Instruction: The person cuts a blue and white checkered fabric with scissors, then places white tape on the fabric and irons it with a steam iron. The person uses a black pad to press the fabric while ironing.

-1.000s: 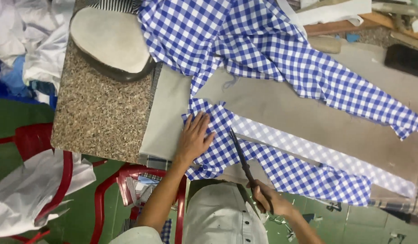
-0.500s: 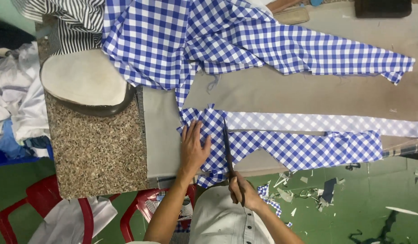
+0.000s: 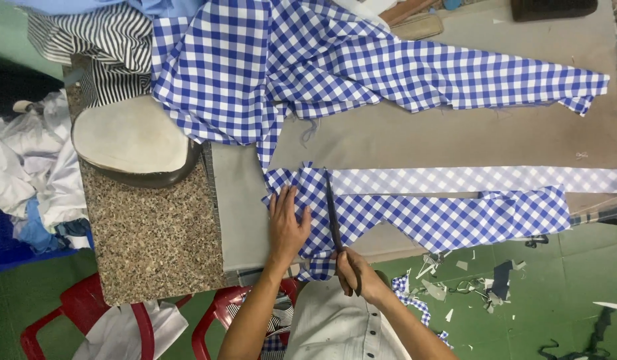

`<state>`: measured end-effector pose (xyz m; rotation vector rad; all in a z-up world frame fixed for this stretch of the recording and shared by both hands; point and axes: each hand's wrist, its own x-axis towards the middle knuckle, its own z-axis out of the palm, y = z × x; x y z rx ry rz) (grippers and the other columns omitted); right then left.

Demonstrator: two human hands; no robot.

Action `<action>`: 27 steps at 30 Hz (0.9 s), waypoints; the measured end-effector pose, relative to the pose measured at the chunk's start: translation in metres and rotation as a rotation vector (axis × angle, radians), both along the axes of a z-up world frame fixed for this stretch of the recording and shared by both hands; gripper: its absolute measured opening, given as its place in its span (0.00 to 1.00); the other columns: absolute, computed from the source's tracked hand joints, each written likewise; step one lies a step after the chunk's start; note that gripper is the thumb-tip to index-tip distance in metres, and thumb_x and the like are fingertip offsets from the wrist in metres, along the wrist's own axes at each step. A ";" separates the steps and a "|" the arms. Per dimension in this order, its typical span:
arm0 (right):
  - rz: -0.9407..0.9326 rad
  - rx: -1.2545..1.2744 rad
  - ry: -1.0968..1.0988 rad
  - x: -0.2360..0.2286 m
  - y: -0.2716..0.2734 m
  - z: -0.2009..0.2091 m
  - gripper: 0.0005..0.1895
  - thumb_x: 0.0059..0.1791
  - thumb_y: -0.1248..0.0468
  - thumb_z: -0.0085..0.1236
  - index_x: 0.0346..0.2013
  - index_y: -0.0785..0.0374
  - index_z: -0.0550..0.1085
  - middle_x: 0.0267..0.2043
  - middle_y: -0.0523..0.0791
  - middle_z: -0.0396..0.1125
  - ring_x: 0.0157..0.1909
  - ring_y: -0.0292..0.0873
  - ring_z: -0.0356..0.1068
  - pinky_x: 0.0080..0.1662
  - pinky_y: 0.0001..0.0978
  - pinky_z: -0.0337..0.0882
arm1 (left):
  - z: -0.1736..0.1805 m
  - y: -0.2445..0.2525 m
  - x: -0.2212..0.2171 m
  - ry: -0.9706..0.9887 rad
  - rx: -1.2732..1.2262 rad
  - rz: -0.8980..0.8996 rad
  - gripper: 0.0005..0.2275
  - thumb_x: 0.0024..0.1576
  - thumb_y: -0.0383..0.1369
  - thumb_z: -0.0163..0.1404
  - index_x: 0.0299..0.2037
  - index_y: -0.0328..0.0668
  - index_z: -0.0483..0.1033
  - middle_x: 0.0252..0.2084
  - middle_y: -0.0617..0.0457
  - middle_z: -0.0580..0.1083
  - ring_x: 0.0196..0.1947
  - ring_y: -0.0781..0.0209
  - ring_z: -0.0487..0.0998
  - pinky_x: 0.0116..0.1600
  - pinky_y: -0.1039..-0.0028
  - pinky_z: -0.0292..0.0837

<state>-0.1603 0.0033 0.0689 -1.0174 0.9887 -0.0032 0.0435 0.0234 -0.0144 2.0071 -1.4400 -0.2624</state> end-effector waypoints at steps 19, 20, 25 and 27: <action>-0.420 -0.285 0.098 -0.271 -0.167 0.008 0.27 0.55 0.39 0.32 0.31 0.59 0.61 0.16 0.41 0.54 0.17 0.36 0.54 0.24 0.29 0.60 | 0.043 -0.118 -0.132 -0.187 0.002 -0.083 0.19 0.65 0.40 0.46 0.59 0.35 0.73 0.60 0.41 0.74 0.64 0.44 0.71 0.71 0.46 0.59; -0.419 -0.334 0.149 -0.282 -0.176 0.010 0.31 0.56 0.40 0.30 0.32 0.63 0.67 0.15 0.46 0.60 0.17 0.42 0.62 0.24 0.33 0.64 | 0.031 -0.139 -0.158 -0.148 -0.035 -0.177 0.16 0.63 0.39 0.51 0.56 0.37 0.75 0.56 0.44 0.75 0.61 0.45 0.74 0.68 0.50 0.63; -0.479 -0.361 0.128 -0.342 -0.216 -0.002 0.32 0.58 0.42 0.30 0.32 0.66 0.70 0.15 0.51 0.64 0.16 0.48 0.68 0.24 0.38 0.68 | 0.046 -0.241 -0.259 0.066 0.481 -0.402 0.30 0.57 0.38 0.58 0.68 0.34 0.63 0.64 0.34 0.68 0.66 0.37 0.67 0.66 0.48 0.61; -0.463 -0.379 0.175 -0.362 -0.231 0.002 0.32 0.58 0.41 0.32 0.30 0.66 0.70 0.13 0.50 0.64 0.16 0.48 0.68 0.24 0.37 0.66 | 0.010 -0.262 -0.269 -0.071 0.862 -0.436 0.36 0.49 0.49 0.63 0.65 0.44 0.62 0.54 0.40 0.76 0.55 0.38 0.78 0.58 0.49 0.70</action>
